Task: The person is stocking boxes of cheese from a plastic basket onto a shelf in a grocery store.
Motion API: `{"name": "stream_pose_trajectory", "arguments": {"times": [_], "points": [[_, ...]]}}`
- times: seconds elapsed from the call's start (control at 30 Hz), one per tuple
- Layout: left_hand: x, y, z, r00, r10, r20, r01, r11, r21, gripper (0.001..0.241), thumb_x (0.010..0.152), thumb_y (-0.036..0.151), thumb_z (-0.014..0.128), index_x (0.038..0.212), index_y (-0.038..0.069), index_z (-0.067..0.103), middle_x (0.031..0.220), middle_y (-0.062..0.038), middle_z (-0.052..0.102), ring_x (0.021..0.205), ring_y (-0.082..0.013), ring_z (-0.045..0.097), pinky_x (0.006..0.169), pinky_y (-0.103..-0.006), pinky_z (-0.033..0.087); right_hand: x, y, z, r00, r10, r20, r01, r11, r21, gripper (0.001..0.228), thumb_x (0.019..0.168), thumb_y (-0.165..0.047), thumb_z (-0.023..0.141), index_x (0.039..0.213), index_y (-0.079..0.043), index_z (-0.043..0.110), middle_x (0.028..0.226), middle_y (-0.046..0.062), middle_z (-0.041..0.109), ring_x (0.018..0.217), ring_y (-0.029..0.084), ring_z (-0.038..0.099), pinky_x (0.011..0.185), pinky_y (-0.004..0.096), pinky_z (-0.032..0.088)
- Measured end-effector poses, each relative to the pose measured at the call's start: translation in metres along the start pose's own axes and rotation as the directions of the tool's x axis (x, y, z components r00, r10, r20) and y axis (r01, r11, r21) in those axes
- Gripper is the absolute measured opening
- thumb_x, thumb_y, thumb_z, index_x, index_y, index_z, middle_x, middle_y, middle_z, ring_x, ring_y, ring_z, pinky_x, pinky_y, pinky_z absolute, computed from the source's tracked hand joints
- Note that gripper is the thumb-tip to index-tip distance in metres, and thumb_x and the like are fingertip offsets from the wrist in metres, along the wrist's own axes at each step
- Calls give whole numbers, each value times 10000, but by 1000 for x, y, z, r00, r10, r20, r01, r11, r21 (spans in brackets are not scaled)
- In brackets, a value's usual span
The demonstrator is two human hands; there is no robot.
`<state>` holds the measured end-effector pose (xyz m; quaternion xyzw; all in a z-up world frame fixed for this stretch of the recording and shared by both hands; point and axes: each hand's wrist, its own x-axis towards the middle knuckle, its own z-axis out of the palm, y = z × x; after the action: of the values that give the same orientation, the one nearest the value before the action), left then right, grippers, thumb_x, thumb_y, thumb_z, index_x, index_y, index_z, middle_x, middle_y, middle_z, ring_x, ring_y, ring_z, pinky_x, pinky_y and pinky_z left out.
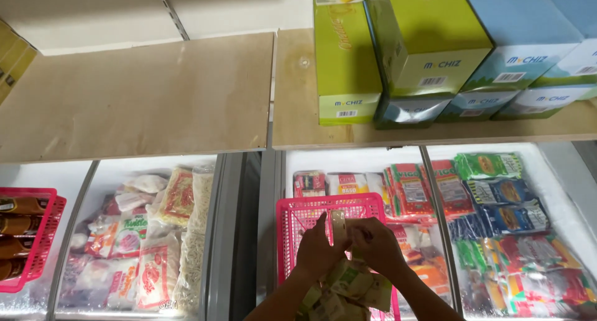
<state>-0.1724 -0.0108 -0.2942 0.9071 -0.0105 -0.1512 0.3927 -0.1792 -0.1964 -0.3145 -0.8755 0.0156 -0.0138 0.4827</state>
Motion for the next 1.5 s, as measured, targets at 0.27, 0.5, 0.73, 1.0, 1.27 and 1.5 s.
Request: {"name": "stream_pose_trajectory", "arguments": {"times": [0.27,0.5,0.73,1.0,1.27,1.5], "points": [[14,-10,7,999,-24,41,28,995,-99,605,807,451,744,1296,115,626,978,-180,771,895,-337,742,817,-446,589,-4,12,11,991,77,105,-97,976,194,256,931,-199,682,1135,-46,697,939,108,745,809,180,762,732,329,623],[29,-72,21,957,6,290,252,474,-844,353,998,240,573,1277,44,662,1037,-30,697,866,-148,646,785,-331,565,7,-11,-1,989,96,111,-111,985,133,765,840,-205,792,1475,-55,393,1072,83,707,962,168,701,848,344,571],[9,-29,-3,940,92,329,210,603,-770,497,1052,406,457,1446,131,583,1036,-56,689,866,-137,666,777,-319,584,-2,-24,0,896,239,373,-411,765,496,514,941,-236,673,1431,-109,581,796,29,684,604,90,626,536,283,547],[-14,4,17,959,239,-156,-284,745,-604,720,979,290,654,1549,57,282,1061,-130,678,919,-157,658,820,-326,562,-22,-26,19,845,534,19,-409,623,667,526,1074,-490,446,1287,-113,744,600,53,603,393,107,507,361,281,408],[-9,-4,-7,960,269,81,-115,639,-760,518,1166,312,369,1629,92,447,1090,-108,698,943,-124,630,838,-276,556,-22,-19,-7,967,164,197,-252,749,612,408,1058,-302,558,1425,-132,609,1005,9,745,741,49,635,619,239,540],[-27,17,-4,971,234,58,-84,554,-829,624,1028,152,595,1585,144,314,1235,-105,663,1067,-125,658,940,-283,560,-15,3,0,871,485,80,-433,679,593,536,1114,-405,473,1322,-32,797,790,135,712,560,199,557,523,362,460]]}}
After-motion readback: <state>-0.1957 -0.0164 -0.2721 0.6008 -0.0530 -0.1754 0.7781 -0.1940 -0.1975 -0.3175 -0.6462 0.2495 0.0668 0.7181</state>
